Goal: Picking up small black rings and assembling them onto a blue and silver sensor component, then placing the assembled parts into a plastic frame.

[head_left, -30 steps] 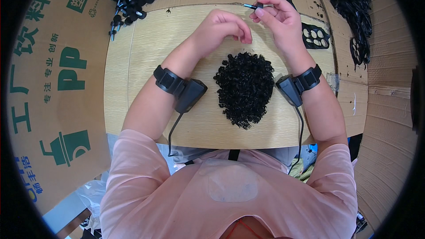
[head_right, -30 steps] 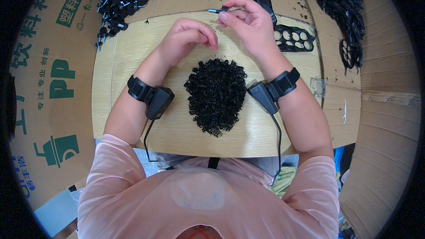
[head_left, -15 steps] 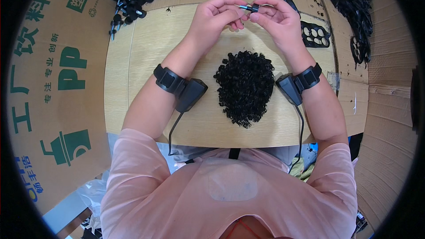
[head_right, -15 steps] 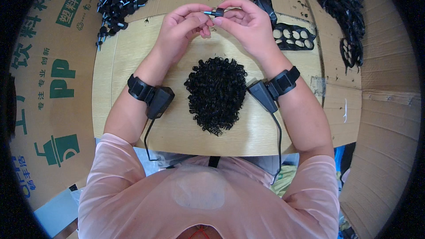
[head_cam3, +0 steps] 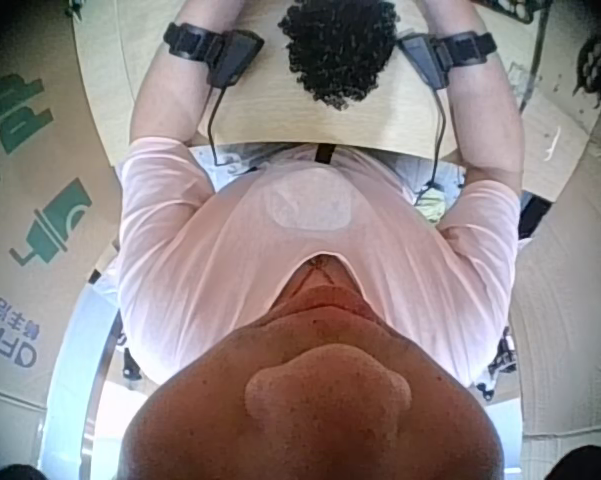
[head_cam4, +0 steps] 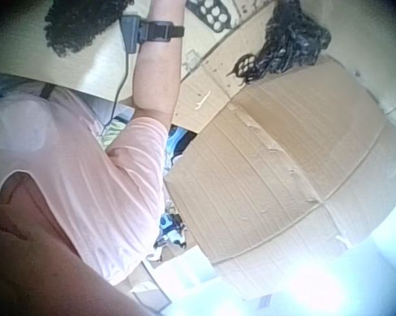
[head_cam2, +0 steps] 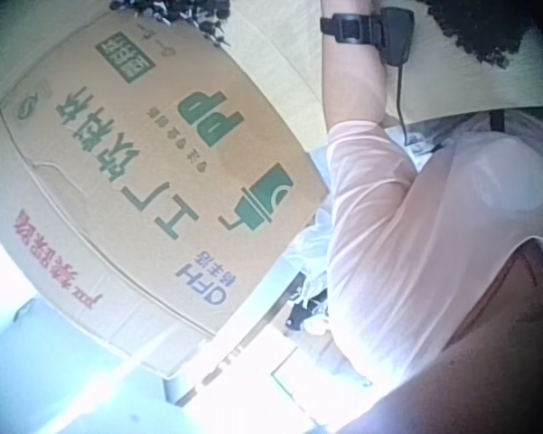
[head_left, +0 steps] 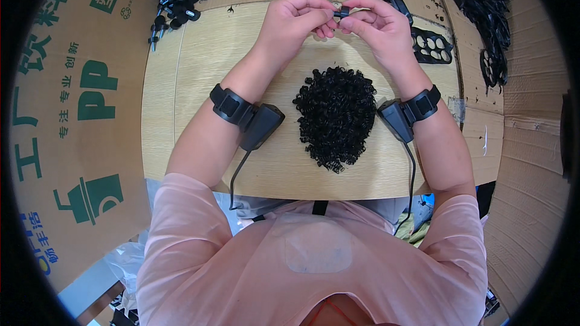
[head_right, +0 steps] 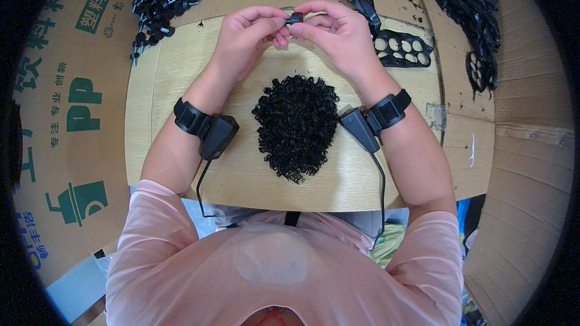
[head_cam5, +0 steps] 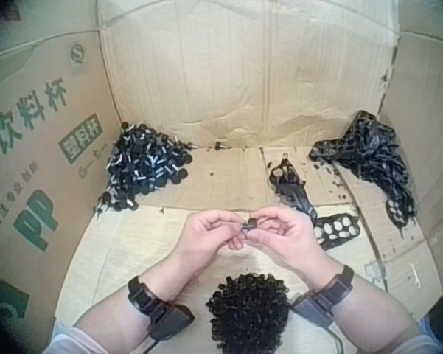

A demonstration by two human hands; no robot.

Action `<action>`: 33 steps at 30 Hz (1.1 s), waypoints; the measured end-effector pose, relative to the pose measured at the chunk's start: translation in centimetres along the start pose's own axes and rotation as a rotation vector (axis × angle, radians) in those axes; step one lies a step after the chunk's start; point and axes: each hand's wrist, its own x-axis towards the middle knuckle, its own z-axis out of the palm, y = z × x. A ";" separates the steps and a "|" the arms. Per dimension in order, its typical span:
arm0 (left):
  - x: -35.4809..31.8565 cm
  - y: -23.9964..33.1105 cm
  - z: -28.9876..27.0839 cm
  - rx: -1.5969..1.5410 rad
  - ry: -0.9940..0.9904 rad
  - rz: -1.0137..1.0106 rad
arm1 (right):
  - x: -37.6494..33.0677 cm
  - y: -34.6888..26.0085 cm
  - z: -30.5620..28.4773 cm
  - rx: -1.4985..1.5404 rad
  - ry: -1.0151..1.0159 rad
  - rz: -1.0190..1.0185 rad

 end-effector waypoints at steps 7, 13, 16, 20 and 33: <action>0.1 -0.1 0.0 0.019 -0.010 -0.002 | -0.1 -0.2 0.2 -0.040 -0.001 -0.026; -0.1 -0.1 0.2 0.049 0.005 -0.013 | -0.1 -0.1 0.2 -0.039 0.002 -0.010; -0.2 -0.1 0.2 0.064 0.017 -0.014 | -0.1 -0.2 0.3 -0.030 0.001 -0.007; -0.2 -0.2 0.3 0.135 0.025 0.025 | -0.1 -0.2 0.2 -0.059 0.005 0.014; -0.1 0.0 0.8 0.120 0.031 -0.002 | 0.3 0.3 -0.2 0.079 0.013 0.047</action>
